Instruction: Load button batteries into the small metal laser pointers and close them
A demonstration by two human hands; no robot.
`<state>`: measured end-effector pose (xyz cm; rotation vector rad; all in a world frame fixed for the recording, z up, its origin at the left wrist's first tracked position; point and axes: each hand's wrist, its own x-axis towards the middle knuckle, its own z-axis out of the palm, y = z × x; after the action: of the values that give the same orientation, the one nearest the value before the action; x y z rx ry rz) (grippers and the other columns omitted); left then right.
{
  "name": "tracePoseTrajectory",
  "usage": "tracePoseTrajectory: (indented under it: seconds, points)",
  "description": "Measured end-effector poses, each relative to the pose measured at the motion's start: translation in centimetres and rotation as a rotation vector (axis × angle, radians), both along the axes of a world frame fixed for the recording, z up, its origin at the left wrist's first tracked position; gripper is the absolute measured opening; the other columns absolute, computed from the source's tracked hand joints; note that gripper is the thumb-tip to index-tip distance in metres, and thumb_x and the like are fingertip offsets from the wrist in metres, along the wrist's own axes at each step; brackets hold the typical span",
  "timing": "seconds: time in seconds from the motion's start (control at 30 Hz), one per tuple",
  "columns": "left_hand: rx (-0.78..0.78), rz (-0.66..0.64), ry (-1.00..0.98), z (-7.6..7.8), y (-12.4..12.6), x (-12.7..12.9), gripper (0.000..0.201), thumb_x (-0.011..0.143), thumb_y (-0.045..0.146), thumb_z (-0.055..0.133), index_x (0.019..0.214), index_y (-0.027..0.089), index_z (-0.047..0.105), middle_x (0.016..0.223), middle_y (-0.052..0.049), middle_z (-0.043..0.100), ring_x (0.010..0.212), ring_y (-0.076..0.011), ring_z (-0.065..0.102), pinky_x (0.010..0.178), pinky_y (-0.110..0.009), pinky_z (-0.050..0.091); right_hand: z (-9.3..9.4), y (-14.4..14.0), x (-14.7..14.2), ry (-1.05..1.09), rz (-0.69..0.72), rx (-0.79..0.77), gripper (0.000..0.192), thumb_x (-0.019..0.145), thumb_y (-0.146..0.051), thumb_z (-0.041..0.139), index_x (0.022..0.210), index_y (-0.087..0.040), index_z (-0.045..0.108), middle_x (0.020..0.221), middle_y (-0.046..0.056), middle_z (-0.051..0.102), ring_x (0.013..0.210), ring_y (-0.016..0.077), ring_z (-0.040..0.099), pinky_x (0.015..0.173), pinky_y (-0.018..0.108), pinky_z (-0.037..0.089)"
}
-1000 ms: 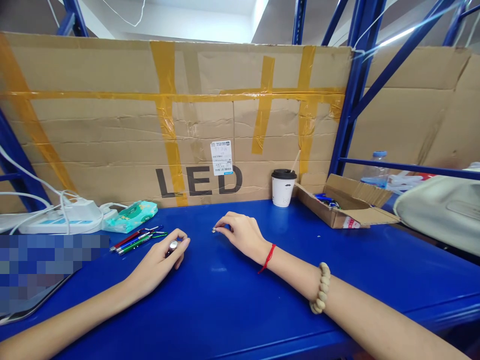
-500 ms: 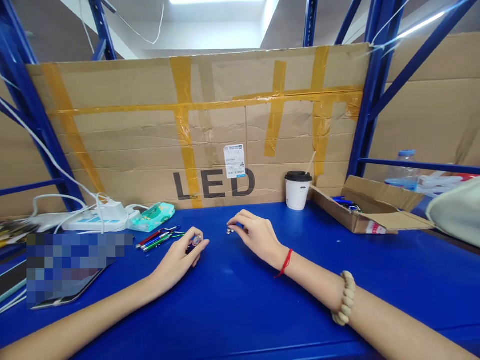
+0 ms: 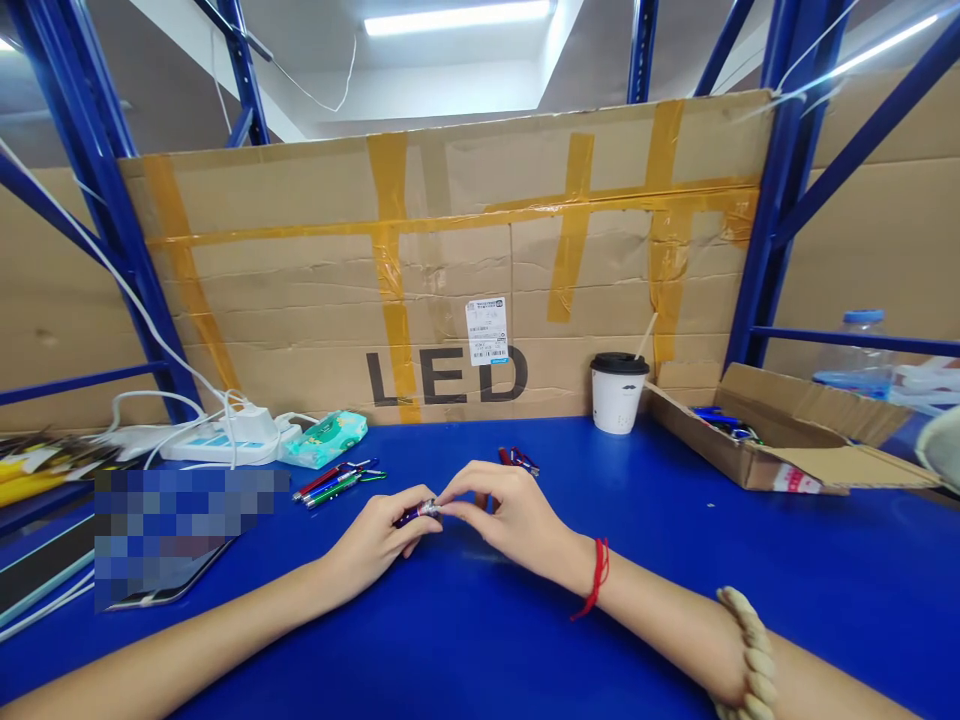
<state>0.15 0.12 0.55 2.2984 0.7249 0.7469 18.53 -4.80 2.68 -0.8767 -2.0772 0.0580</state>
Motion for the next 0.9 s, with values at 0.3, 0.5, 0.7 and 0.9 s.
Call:
tracePoseTrajectory:
  seconds: [0.3,0.5,0.7,0.9]
  points:
    - [0.128,-0.052,0.117,0.5,-0.7,-0.1,0.02,0.091,0.034,0.036,0.088,0.019,0.05,0.062,0.003,0.051,0.062,-0.0136,0.046,0.065,-0.022,0.032,0.1,0.2,0.7,0.09,0.0,-0.266,0.017,0.079,-0.032,0.06,0.077,-0.016,0.067,0.075,0.001,0.062,0.055,0.0065,0.051,0.052,0.019,0.041]
    - [0.234,-0.105,0.262,0.5,-0.9,-0.2,0.024,0.093,0.034,0.029,0.096,0.021,0.049,0.083,-0.001,0.056,0.073,-0.0172,0.047,0.069,-0.025,0.033,-0.1,0.8,1.5,0.085,0.025,-0.409,0.013,0.073,-0.029,0.066,0.071,-0.016,0.067,0.069,-0.001,0.06,0.058,0.0078,0.05,0.054,0.019,0.039]
    - [0.355,-0.139,0.305,0.5,-1.0,-0.2,0.025,0.094,0.03,0.026,0.096,0.021,0.049,0.09,-0.001,0.059,0.074,-0.0165,0.051,0.071,-0.026,0.034,-0.2,0.8,1.6,0.007,-0.059,-0.44,0.016,0.068,-0.034,0.07,0.066,-0.018,0.068,0.065,-0.001,0.059,0.056,0.0078,0.046,0.053,0.02,0.037]
    - [0.482,-0.179,0.275,0.2,-1.0,-0.2,0.021,0.094,0.027,0.028,0.092,0.02,0.048,0.083,0.001,0.059,0.065,-0.0137,0.049,0.065,-0.024,0.033,-0.2,0.5,1.3,-0.024,-0.103,-0.446,0.014,0.067,-0.032,0.071,0.066,-0.019,0.068,0.07,-0.001,0.061,0.058,0.0086,0.048,0.055,0.02,0.036]
